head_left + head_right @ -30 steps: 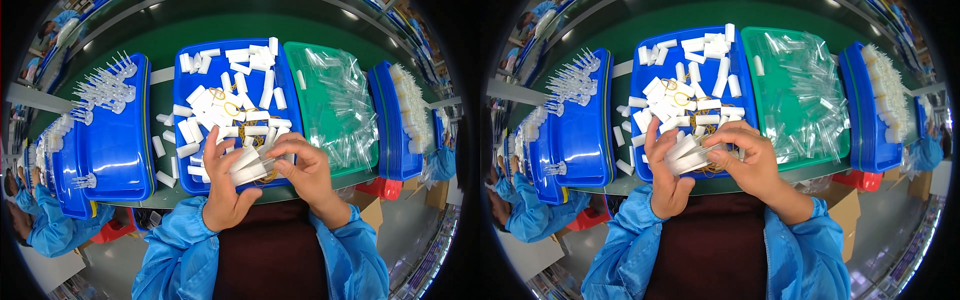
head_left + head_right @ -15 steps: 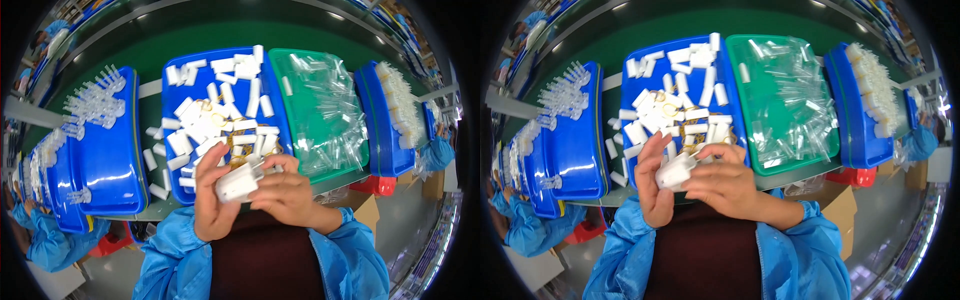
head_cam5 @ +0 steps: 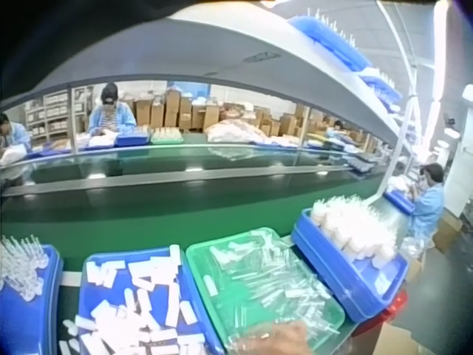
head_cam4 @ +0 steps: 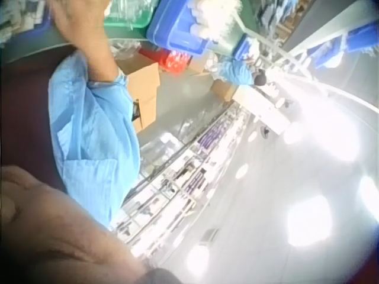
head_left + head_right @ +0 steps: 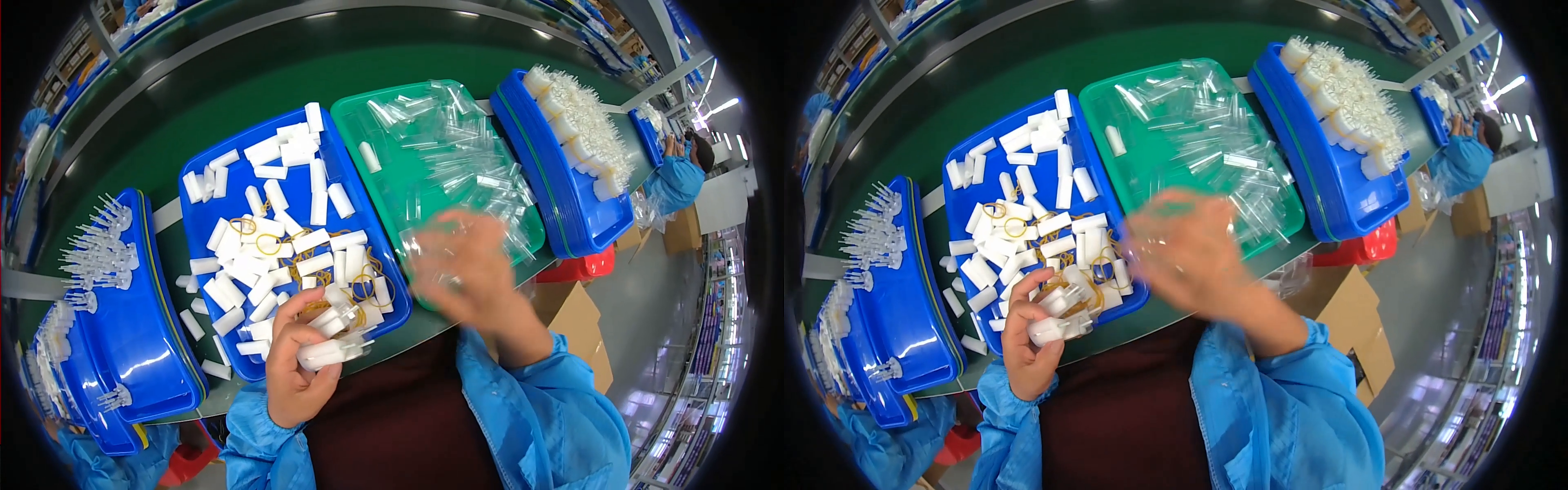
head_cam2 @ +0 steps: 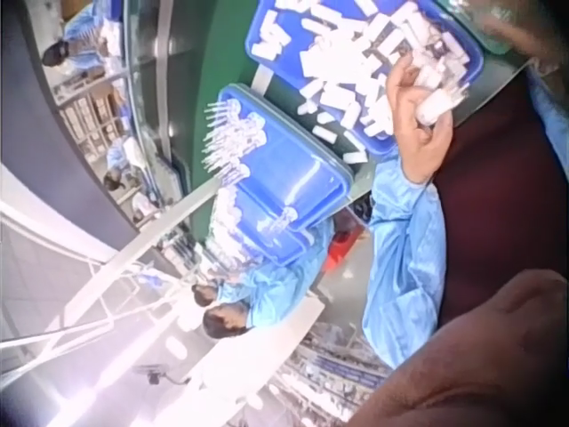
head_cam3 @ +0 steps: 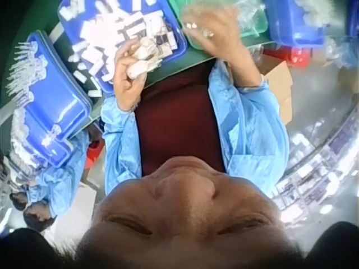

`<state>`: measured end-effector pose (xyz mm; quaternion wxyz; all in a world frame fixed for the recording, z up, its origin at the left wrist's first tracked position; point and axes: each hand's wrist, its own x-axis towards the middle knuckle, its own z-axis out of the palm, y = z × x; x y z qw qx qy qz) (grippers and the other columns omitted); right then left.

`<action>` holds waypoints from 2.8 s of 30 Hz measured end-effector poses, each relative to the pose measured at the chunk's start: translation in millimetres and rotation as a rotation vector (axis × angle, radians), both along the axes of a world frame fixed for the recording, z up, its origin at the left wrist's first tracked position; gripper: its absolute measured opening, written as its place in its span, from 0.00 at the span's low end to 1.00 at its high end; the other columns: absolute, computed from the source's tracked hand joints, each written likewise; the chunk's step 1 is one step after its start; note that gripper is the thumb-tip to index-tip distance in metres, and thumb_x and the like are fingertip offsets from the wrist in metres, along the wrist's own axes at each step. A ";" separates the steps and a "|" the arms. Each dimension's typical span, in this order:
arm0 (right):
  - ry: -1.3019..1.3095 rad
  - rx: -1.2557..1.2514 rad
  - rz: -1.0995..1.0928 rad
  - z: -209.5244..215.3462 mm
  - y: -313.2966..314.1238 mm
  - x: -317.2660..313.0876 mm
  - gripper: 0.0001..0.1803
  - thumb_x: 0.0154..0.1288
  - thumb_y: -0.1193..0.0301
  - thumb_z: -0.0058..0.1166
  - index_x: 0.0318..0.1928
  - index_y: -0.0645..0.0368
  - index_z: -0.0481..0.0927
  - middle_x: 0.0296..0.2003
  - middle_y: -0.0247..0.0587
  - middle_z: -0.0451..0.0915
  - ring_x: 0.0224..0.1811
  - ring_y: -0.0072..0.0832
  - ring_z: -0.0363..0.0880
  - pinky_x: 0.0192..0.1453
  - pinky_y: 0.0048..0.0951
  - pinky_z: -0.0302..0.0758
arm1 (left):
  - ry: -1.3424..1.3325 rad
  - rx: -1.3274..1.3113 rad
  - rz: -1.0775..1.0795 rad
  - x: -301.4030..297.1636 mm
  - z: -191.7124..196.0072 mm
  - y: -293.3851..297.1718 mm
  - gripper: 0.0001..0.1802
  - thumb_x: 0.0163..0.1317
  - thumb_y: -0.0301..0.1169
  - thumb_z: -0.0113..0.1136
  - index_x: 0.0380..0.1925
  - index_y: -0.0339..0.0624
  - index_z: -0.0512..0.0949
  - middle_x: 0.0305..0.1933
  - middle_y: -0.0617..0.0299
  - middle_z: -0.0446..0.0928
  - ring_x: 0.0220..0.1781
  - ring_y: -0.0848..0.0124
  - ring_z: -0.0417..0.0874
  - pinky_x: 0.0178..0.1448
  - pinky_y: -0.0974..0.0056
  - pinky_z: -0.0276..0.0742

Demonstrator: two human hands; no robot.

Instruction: The person assembles small white plastic components by hand, securing them in groups using rubber bands.

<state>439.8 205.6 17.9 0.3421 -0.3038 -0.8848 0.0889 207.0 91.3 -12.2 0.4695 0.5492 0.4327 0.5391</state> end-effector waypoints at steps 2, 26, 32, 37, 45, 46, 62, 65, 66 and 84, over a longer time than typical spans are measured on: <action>-0.196 0.111 -0.384 9.9 25.2 24.4 0.16 0.47 0.69 0.66 0.39 0.48 0.81 0.50 0.34 0.75 0.56 0.38 0.69 0.51 0.40 0.58 | -0.066 -0.018 0.029 2.8 -3.0 -3.3 0.13 0.52 0.18 0.56 0.35 0.43 0.66 0.64 0.45 0.58 0.62 0.56 0.69 0.62 0.57 0.67; 0.359 -0.669 0.215 -17.8 -1.7 -59.8 0.14 0.47 0.81 0.64 0.37 0.61 0.78 0.33 0.38 0.74 0.32 0.22 0.75 0.36 0.21 0.73 | 0.052 -0.053 0.258 -2.9 5.8 -5.1 0.14 0.54 0.19 0.58 0.41 0.39 0.72 0.66 0.50 0.54 0.64 0.59 0.63 0.63 0.59 0.64; 0.569 -0.932 0.320 -6.3 -8.3 -60.3 0.17 0.58 0.85 0.55 0.49 0.62 0.78 0.39 0.34 0.72 0.38 0.16 0.74 0.40 0.16 0.73 | 0.123 -0.067 0.313 -8.0 2.9 -8.6 0.14 0.56 0.21 0.59 0.43 0.39 0.74 0.67 0.51 0.55 0.63 0.58 0.64 0.62 0.58 0.64; 0.714 -1.228 0.292 -5.2 -16.9 -64.5 0.25 0.61 0.82 0.55 0.59 0.62 0.69 0.43 0.36 0.75 0.41 0.17 0.73 0.44 0.18 0.72 | 0.199 -0.012 0.291 -6.7 -0.8 -8.7 0.14 0.56 0.23 0.60 0.44 0.40 0.75 0.66 0.50 0.55 0.60 0.58 0.66 0.61 0.58 0.66; 0.597 -1.206 0.346 -9.3 -23.2 -72.2 0.23 0.66 0.74 0.52 0.61 0.62 0.67 0.44 0.36 0.76 0.46 0.20 0.72 0.53 0.23 0.69 | 0.192 -0.014 0.272 -2.0 -1.0 -7.3 0.14 0.56 0.27 0.62 0.44 0.40 0.75 0.66 0.49 0.56 0.59 0.55 0.67 0.62 0.55 0.64; 0.618 -1.229 0.348 -9.9 -24.4 -73.5 0.23 0.66 0.75 0.52 0.61 0.62 0.67 0.44 0.36 0.76 0.46 0.20 0.72 0.53 0.23 0.69 | 0.230 -0.004 0.276 -2.6 -1.5 -7.1 0.14 0.57 0.27 0.62 0.44 0.40 0.75 0.66 0.49 0.56 0.59 0.55 0.66 0.62 0.55 0.64; 0.891 -1.262 0.448 -26.8 -36.0 -76.1 0.12 0.63 0.77 0.56 0.46 0.64 0.73 0.45 0.43 0.79 0.50 0.26 0.76 0.54 0.27 0.72 | 0.189 -0.046 0.304 -2.5 3.8 -5.7 0.10 0.60 0.29 0.59 0.40 0.39 0.74 0.64 0.45 0.58 0.60 0.53 0.66 0.61 0.55 0.64; 0.867 -1.195 0.452 -28.2 -35.1 -77.6 0.12 0.63 0.78 0.56 0.47 0.64 0.73 0.45 0.44 0.79 0.51 0.27 0.76 0.55 0.28 0.72 | 0.279 -0.012 0.319 -3.4 1.5 -5.1 0.10 0.60 0.29 0.58 0.41 0.38 0.73 0.64 0.44 0.58 0.61 0.52 0.66 0.62 0.54 0.64; 0.865 -1.197 0.453 -26.7 -34.8 -77.8 0.12 0.63 0.78 0.56 0.47 0.64 0.73 0.45 0.44 0.79 0.51 0.27 0.76 0.55 0.28 0.72 | 0.328 0.022 0.330 -3.2 1.5 -4.5 0.11 0.60 0.28 0.58 0.41 0.38 0.73 0.64 0.43 0.58 0.61 0.52 0.66 0.62 0.54 0.63; 0.659 -1.163 0.291 -19.5 -24.5 -67.6 0.09 0.62 0.78 0.56 0.43 0.66 0.79 0.41 0.42 0.82 0.46 0.24 0.78 0.52 0.26 0.72 | 0.367 0.039 0.313 -1.0 3.2 -6.0 0.11 0.60 0.26 0.57 0.42 0.36 0.72 0.63 0.41 0.58 0.62 0.49 0.65 0.63 0.53 0.62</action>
